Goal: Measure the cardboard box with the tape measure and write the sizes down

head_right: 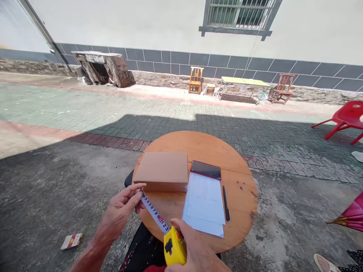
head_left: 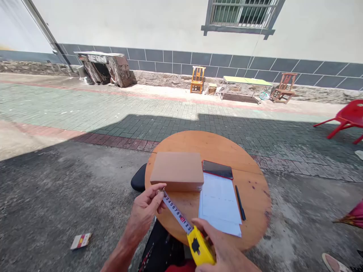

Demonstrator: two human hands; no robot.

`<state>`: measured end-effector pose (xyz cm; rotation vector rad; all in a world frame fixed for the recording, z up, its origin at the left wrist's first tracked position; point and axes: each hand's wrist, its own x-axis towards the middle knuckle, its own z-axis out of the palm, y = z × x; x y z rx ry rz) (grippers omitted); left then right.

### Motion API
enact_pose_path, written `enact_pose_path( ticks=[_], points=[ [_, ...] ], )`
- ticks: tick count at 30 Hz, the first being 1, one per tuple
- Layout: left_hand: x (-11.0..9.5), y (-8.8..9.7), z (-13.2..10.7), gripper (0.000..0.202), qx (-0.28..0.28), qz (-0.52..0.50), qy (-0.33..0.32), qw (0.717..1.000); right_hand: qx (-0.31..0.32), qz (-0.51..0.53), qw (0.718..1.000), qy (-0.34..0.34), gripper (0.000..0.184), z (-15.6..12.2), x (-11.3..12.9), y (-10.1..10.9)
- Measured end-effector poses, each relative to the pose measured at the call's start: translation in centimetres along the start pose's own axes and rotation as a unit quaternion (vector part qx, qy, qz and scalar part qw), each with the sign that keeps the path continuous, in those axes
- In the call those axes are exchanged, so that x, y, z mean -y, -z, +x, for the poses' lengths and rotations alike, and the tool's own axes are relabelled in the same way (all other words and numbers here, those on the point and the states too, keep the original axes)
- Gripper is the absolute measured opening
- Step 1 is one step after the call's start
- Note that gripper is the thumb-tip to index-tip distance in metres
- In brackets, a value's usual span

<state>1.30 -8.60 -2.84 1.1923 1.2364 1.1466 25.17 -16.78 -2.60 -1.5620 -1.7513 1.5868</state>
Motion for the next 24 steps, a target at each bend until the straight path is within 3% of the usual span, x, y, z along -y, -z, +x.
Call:
enact_pose_path(
  ticks=[4, 8, 11, 14, 18, 21, 24],
  points=[
    [1.3, -1.9, -2.5, 0.034, 0.025, 0.034, -0.017, 0.999, -0.078, -0.072, 0.994, 0.029, 0.079, 0.6, 2.1, 0.0],
    [2.5, -1.4, -3.6, 0.037, 0.041, 0.107, -0.062, 0.991, -0.116, -0.123, 0.976, 0.139, 0.065, 1.8, 4.5, 0.7],
    [3.3, 0.1, -2.9, 0.039, -0.042, 0.153, -0.128, 0.979, -0.173, -0.176, 0.947, 0.204, 0.062, 4.3, 6.1, 2.4],
    [4.5, 1.3, -1.3, 0.041, -0.139, 0.185, -0.158, 0.960, -0.220, -0.258, 0.912, 0.232, 0.061, 8.5, 7.6, 4.4],
    [6.4, 1.6, 0.8, 0.052, -0.166, 0.180, -0.125, 0.961, -0.214, -0.356, 0.883, 0.219, 0.060, 14.0, 9.4, 5.8],
    [7.8, 1.1, 1.6, 0.062, -0.140, 0.155, -0.100, 0.973, -0.218, -0.368, 0.875, 0.225, 0.059, 15.1, 9.2, 6.2],
    [8.9, 0.5, 2.1, 0.072, -0.134, 0.124, -0.074, 0.980, -0.319, -0.304, 0.872, 0.213, 0.053, 13.4, 6.7, 6.6]
  ],
)
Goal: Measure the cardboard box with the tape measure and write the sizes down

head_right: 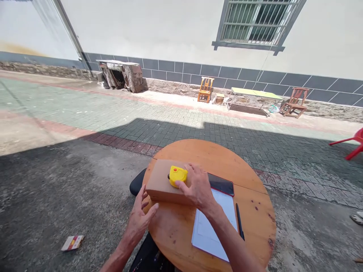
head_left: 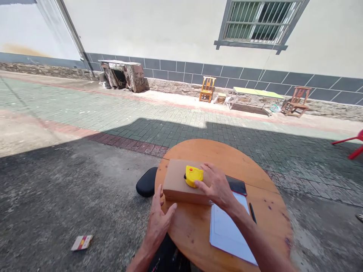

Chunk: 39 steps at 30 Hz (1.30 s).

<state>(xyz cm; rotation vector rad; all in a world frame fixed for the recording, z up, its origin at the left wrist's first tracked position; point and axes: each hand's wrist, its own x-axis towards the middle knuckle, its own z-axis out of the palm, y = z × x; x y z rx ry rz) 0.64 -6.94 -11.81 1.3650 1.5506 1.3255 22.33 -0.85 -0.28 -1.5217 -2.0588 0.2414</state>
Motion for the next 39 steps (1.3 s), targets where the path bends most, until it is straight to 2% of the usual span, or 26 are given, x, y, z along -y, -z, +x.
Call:
enact_pose_path(
  ticks=[2, 3, 4, 6, 9, 11, 13, 15, 18, 20, 21, 22, 24, 26, 29, 33, 34, 36, 37, 39],
  points=[
    [0.4, -0.5, 0.1, 0.076, 0.000, -0.007, 0.025, 1.000, -0.075, 0.051, 0.991, -0.101, 0.051, -2.6, -1.5, 0.2],
    [0.5, -0.7, 0.3, 0.075, 0.006, -0.007, 0.035, 0.999, -0.085, 0.088, 0.980, -0.156, 0.052, -3.8, -2.0, 0.1],
    [0.5, -0.8, 0.5, 0.074, 0.012, -0.010, 0.042, 0.999, -0.073, 0.129, 0.969, -0.199, 0.053, -4.9, -2.3, 0.0],
    [0.5, -1.0, 1.2, 0.068, 0.028, -0.028, 0.049, 0.998, -0.033, 0.202, 0.950, -0.238, 0.054, -6.2, -2.1, -0.7],
    [0.2, -0.8, 3.7, 0.062, 0.032, -0.063, 0.046, 0.996, -0.028, 0.263, 0.943, -0.202, 0.050, -5.7, -0.9, -2.3],
    [-0.1, -0.6, 5.8, 0.063, 0.029, -0.062, 0.038, 0.997, -0.034, 0.263, 0.949, -0.171, 0.045, -4.5, -0.7, -3.2],
    [-0.3, -0.2, 7.7, 0.064, 0.029, -0.046, 0.030, 0.998, -0.032, 0.238, 0.958, -0.159, 0.040, -3.8, -1.4, -3.3],
    [-0.2, 0.2, 8.3, 0.065, 0.019, -0.024, 0.025, 0.999, -0.035, 0.200, 0.964, -0.171, 0.035, -4.5, -3.1, -2.3],
    [0.2, 0.3, 6.3, 0.070, -0.039, 0.019, 0.033, 0.999, -0.043, 0.123, 0.965, -0.228, 0.032, -7.9, -7.4, 0.8],
    [0.5, -0.3, 3.1, 0.064, -0.079, 0.058, 0.015, 0.995, -0.033, 0.054, 0.955, -0.288, 0.034, -10.9, -10.3, 3.2],
    [0.5, -0.9, 1.3, 0.055, -0.090, 0.092, -0.028, 0.991, -0.021, 0.019, 0.949, -0.315, 0.033, -12.3, -11.5, 4.1],
    [0.4, -1.6, -0.6, 0.045, -0.065, 0.122, -0.086, 0.987, -0.009, -0.015, 0.941, -0.337, 0.032, -13.5, -12.5, 4.7],
    [0.0, -3.6, -3.8, 0.026, 0.028, 0.133, -0.190, 0.972, 0.016, -0.072, 0.928, -0.366, 0.031, -15.1, -13.6, 5.1],
    [-0.8, -5.9, -6.1, 0.022, 0.126, 0.130, -0.253, 0.950, 0.036, -0.112, 0.919, -0.376, 0.034, -15.8, -13.8, 4.5],
    [-2.5, -9.0, -7.3, 0.026, 0.219, 0.141, -0.293, 0.920, 0.052, -0.141, 0.913, -0.379, 0.037, -16.0, -13.7, 3.4],
    [-4.4, -11.9, -6.7, 0.032, 0.290, 0.196, -0.315, 0.882, 0.048, -0.129, 0.920, -0.368, 0.048, -17.0, -14.0, 3.7],
    [-4.6, -12.5, -6.4, 0.034, 0.305, 0.212, -0.320, 0.871, 0.039, -0.100, 0.927, -0.360, 0.048, -17.5, -14.1, 4.1],
    [-4.9, -13.6, -5.9, 0.036, 0.326, 0.235, -0.330, 0.854, 0.005, 0.026, 0.933, -0.359, 0.042, -18.5, -14.1, 5.1],
    [-5.0, -14.1, -5.7, 0.037, 0.333, 0.239, -0.332, 0.850, -0.018, 0.116, 0.924, -0.365, 0.041, -19.0, -13.9, 5.7],
    [-5.1, -15.1, -5.1, 0.037, 0.341, 0.239, -0.336, 0.845, -0.065, 0.301, 0.873, -0.379, 0.042, -19.6, -13.2, 6.9]
  ],
)
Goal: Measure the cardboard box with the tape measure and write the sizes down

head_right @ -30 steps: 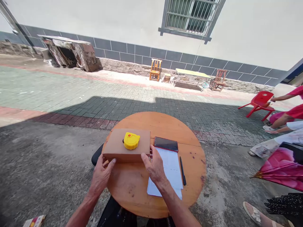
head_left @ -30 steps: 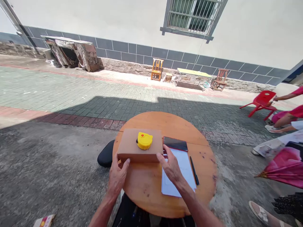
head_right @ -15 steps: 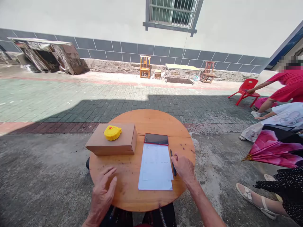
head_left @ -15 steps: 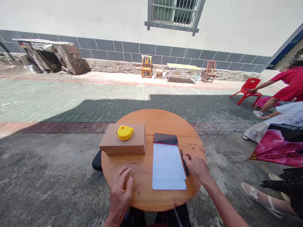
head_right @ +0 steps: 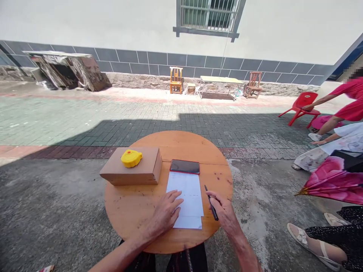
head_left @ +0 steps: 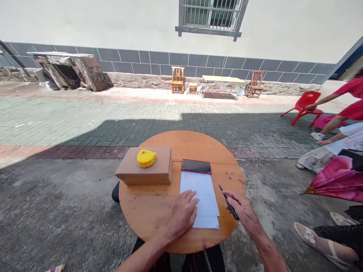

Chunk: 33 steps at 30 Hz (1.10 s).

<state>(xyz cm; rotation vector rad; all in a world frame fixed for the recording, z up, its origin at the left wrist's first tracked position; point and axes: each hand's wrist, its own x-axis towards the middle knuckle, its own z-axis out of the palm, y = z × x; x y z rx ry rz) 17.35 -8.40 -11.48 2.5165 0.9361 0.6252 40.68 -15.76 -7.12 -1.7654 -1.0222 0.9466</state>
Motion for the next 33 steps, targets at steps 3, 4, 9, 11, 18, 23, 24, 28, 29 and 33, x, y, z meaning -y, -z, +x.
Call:
enact_pose_path(
  ticks=[3, 4, 9, 11, 18, 23, 24, 28, 29, 33],
  points=[
    [0.3, -0.3, 1.5, 0.036, 0.013, -0.001, -0.011, 1.000, 0.046, 0.179, 0.982, -0.037, 0.043, -1.3, 1.5, 0.8],
    [0.4, -0.4, 1.9, 0.036, 0.017, -0.002, -0.014, 1.000, 0.059, 0.211, 0.975, -0.048, 0.042, -1.6, 2.0, 0.9],
    [0.6, -0.4, 2.8, 0.034, 0.016, -0.015, -0.011, 1.000, 0.082, 0.310, 0.945, -0.062, 0.040, -1.5, 3.4, -0.2],
    [0.6, -0.5, 2.7, 0.032, 0.016, -0.021, -0.011, 1.000, 0.066, 0.331, 0.940, -0.042, 0.040, -0.9, 3.3, -1.2],
    [0.6, -0.6, 4.0, 0.020, 0.045, -0.009, -0.039, 0.998, -0.104, 0.255, 0.957, 0.092, 0.025, 1.7, 1.8, -3.6],
    [1.3, -0.6, 5.8, 0.015, 0.085, 0.060, -0.010, 0.994, -0.088, 0.112, 0.982, 0.126, 0.027, 4.1, 2.0, -4.3],
    [1.4, -0.8, 5.9, 0.017, 0.085, 0.068, -0.004, 0.994, -0.084, 0.082, 0.984, 0.135, 0.022, 4.8, 2.1, -4.6],
    [2.0, -1.9, 5.7, 0.025, 0.073, 0.101, -0.016, 0.992, -0.028, 0.012, 0.983, 0.181, 0.015, 7.7, 2.3, -6.4],
    [2.2, -2.1, 5.6, 0.027, 0.067, 0.112, -0.025, 0.991, -0.011, -0.003, 0.981, 0.192, 0.016, 8.5, 2.2, -6.9],
    [3.1, -2.7, 5.2, 0.030, 0.024, 0.148, -0.074, 0.986, -0.002, -0.076, 0.973, 0.217, 0.017, 10.8, 1.3, -8.6]
  ],
)
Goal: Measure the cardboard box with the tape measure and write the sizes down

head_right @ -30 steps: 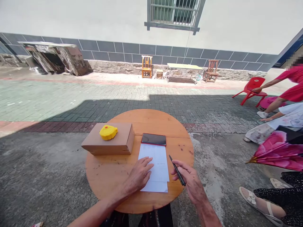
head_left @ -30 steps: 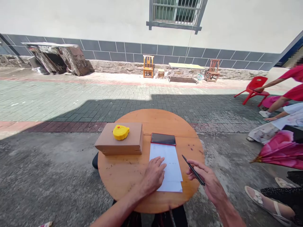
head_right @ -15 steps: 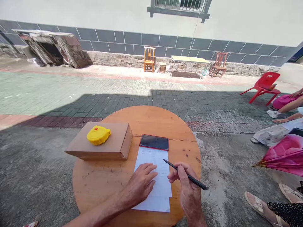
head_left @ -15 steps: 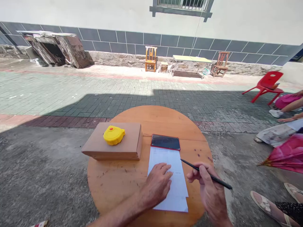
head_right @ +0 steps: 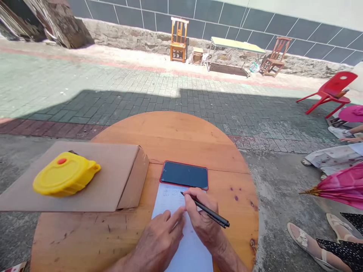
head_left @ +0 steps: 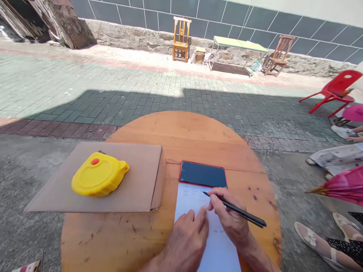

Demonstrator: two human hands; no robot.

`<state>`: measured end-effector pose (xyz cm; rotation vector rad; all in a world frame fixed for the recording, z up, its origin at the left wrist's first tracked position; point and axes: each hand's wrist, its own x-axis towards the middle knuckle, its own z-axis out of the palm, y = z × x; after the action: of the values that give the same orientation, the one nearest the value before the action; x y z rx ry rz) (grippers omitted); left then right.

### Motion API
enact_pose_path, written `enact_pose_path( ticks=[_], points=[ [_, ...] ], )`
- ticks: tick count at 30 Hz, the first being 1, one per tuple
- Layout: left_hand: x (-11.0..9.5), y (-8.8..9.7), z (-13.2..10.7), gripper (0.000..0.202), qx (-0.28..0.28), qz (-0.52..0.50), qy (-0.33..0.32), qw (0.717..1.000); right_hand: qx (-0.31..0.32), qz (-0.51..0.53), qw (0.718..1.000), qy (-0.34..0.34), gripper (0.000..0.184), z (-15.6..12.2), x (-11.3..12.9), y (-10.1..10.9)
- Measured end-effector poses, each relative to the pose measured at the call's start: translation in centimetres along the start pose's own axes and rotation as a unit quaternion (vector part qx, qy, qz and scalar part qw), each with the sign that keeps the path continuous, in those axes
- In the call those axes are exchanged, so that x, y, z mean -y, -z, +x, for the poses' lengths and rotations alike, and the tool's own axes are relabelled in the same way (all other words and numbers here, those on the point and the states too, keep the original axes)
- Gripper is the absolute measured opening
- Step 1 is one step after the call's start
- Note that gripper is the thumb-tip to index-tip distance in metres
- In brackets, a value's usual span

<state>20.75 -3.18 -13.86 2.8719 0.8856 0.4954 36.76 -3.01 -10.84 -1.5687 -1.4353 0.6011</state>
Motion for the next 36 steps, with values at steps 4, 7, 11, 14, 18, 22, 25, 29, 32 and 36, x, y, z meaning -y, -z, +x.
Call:
enact_pose_path(
  ticks=[4, 7, 11, 14, 18, 22, 25, 29, 32, 36],
  points=[
    [0.6, -0.4, -0.4, 0.024, -0.046, 0.009, -0.022, 0.999, -0.003, -0.037, 0.999, -0.002, 0.017, 0.4, -1.4, -0.5],
    [0.9, -0.6, -0.4, 0.026, -0.059, 0.026, -0.009, 0.998, -0.003, -0.054, 0.999, 0.002, 0.017, 0.3, -1.8, -0.4],
    [1.0, -0.8, -0.3, 0.029, -0.076, 0.033, -0.011, 0.996, 0.005, -0.075, 0.996, 0.036, 0.016, 0.5, -1.5, -0.5],
    [1.0, -1.0, -0.2, 0.030, -0.091, 0.021, -0.014, 0.996, 0.002, -0.090, 0.994, 0.054, 0.015, 0.7, -1.2, -0.7],
    [0.9, -1.1, -0.2, 0.032, -0.094, 0.014, -0.007, 0.995, 0.000, -0.098, 0.992, 0.080, 0.014, 0.7, -1.2, -0.9],
    [1.0, -1.1, -0.2, 0.032, -0.089, 0.019, -0.005, 0.996, 0.002, -0.104, 0.991, 0.086, 0.013, 0.7, -1.3, -0.9],
    [1.1, -1.1, -0.2, 0.030, -0.087, 0.019, -0.008, 0.996, 0.000, -0.105, 0.991, 0.082, 0.015, 0.7, -1.4, -1.0],
    [1.1, -1.3, -0.4, 0.029, -0.079, 0.024, -0.012, 0.996, 0.003, -0.106, 0.992, 0.074, 0.015, 0.6, -1.5, -1.2],
    [1.1, -1.5, -0.6, 0.030, -0.063, 0.018, -0.007, 0.998, 0.008, -0.110, 0.991, 0.070, 0.015, 0.6, -1.7, -1.3],
    [1.0, -1.2, -0.4, 0.032, -0.062, 0.017, -0.005, 0.998, 0.021, -0.112, 0.991, 0.064, 0.016, 0.6, -1.7, -1.4]
  ],
)
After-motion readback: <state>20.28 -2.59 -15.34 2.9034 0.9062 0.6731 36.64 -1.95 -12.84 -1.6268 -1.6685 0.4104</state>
